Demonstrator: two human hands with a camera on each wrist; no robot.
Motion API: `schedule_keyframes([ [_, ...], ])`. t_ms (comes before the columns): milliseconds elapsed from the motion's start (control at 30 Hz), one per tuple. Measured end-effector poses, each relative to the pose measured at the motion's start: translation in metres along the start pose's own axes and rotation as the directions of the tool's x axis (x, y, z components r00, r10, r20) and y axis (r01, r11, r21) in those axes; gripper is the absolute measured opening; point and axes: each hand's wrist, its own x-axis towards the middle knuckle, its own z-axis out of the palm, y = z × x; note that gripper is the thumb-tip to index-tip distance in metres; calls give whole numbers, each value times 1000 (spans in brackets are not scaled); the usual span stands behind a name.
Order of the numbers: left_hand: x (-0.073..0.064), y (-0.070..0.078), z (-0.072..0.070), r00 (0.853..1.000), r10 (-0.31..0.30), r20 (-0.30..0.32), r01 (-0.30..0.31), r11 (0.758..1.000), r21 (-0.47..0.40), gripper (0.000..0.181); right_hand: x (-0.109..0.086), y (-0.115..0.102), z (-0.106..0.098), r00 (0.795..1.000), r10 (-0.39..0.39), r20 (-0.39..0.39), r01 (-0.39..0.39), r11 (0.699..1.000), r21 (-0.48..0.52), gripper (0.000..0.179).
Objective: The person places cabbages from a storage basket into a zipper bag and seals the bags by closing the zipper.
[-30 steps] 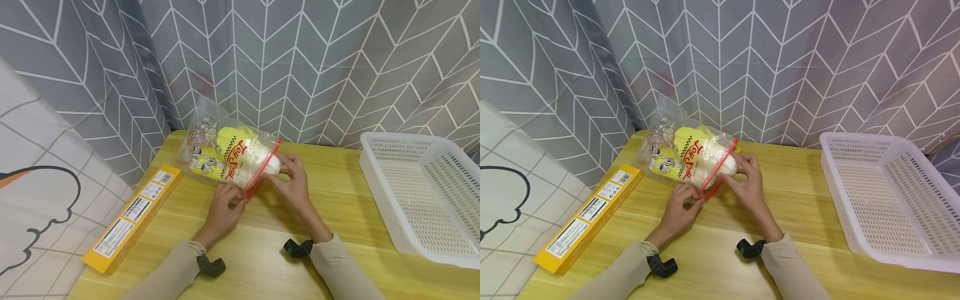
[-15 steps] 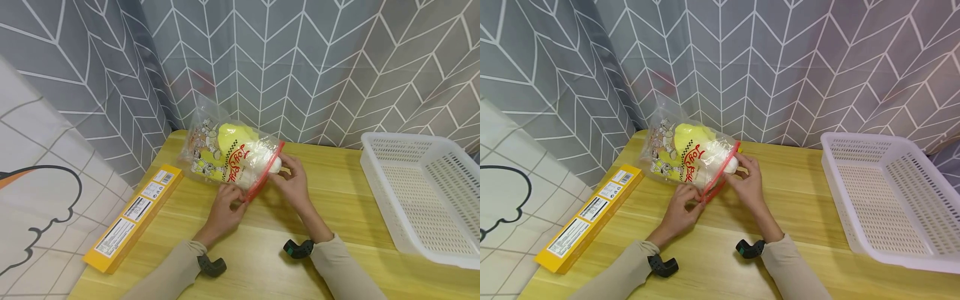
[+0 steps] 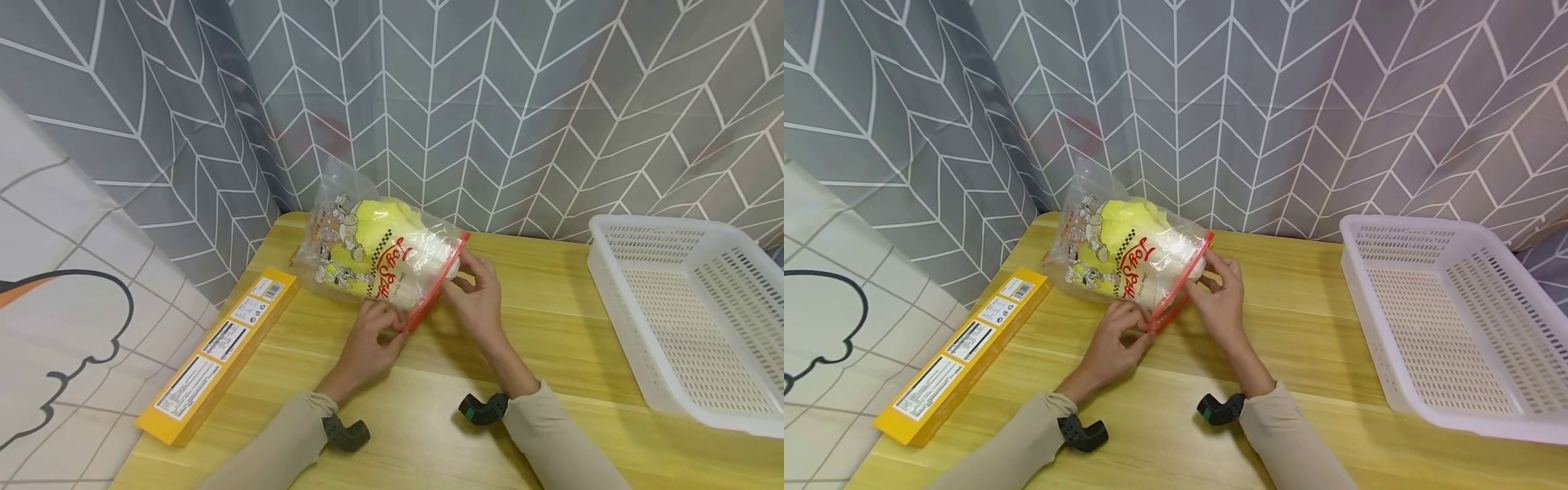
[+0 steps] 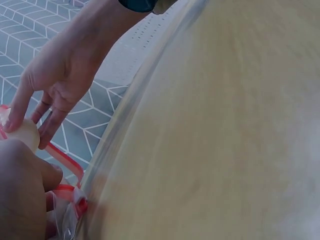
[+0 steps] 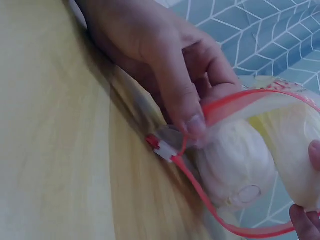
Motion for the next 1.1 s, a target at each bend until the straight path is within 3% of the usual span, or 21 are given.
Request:
schedule_keyframes([
  [300,0,0,0,999,19,46,-20,1000,13,21,-5,4,3,996,29,-80,-31,999,-29,48],
  [567,0,-2,2,999,49,-1,-49,999,18,19,-3,5,3,996,51,-76,-56,996,-69,47],
  [800,0,-4,1,999,40,-28,-39,999,24,17,-5,-14,4,998,38,-59,-45,991,-126,46],
  [967,0,-3,1,999,13,-40,-13,1000,23,16,0,3,-5,999,34,-41,-40,987,-159,40],
  [1100,1,-1,1,998,-14,-54,15,1000,16,14,2,4,-10,997,72,-30,-76,983,-164,39],
])
